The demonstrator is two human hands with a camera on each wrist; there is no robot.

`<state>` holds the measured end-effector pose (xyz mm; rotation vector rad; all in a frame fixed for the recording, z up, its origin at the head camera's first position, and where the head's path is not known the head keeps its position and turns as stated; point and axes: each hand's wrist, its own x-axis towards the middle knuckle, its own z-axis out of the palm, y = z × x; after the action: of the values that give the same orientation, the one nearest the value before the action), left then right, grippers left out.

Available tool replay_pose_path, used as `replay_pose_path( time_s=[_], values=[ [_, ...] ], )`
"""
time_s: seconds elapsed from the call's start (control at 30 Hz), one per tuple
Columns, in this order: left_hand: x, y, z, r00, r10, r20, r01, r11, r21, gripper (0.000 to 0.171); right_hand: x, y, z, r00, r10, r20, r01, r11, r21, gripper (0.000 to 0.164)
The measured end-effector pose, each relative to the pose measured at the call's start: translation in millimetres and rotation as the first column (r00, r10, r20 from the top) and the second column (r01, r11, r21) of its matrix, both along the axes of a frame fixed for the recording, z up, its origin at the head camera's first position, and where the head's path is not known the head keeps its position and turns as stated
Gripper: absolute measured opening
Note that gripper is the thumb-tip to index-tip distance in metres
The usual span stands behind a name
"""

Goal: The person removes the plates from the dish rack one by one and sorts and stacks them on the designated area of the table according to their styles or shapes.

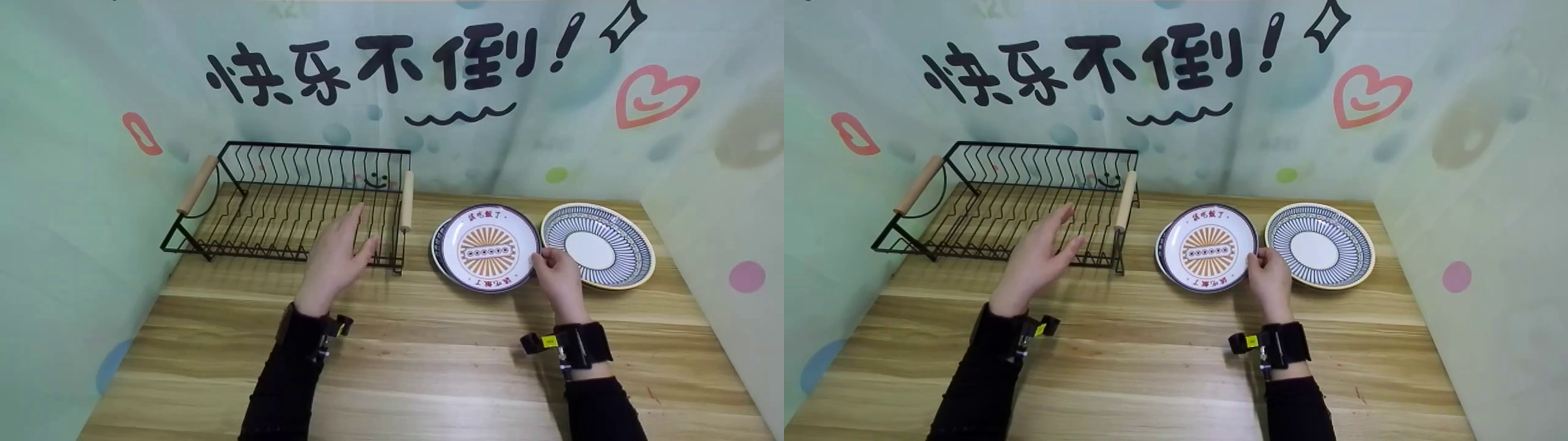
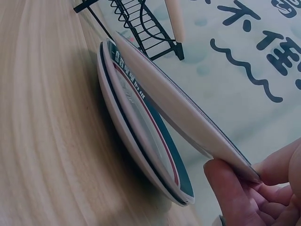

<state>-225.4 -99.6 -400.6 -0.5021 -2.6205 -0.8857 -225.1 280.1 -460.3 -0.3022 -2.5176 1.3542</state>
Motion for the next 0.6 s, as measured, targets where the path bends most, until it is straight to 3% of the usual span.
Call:
replay_pose_path(
  time_s=[0.6],
  values=[
    [-2.8, -4.8, -1.0, 1.000, -0.014, -0.019, 0.014, 1.000, 0.021, 0.068, -1.7, 6.8, -4.4, 0.996, 0.044, 0.073, -0.042, 0.999, -0.033, 0.030]
  ],
)
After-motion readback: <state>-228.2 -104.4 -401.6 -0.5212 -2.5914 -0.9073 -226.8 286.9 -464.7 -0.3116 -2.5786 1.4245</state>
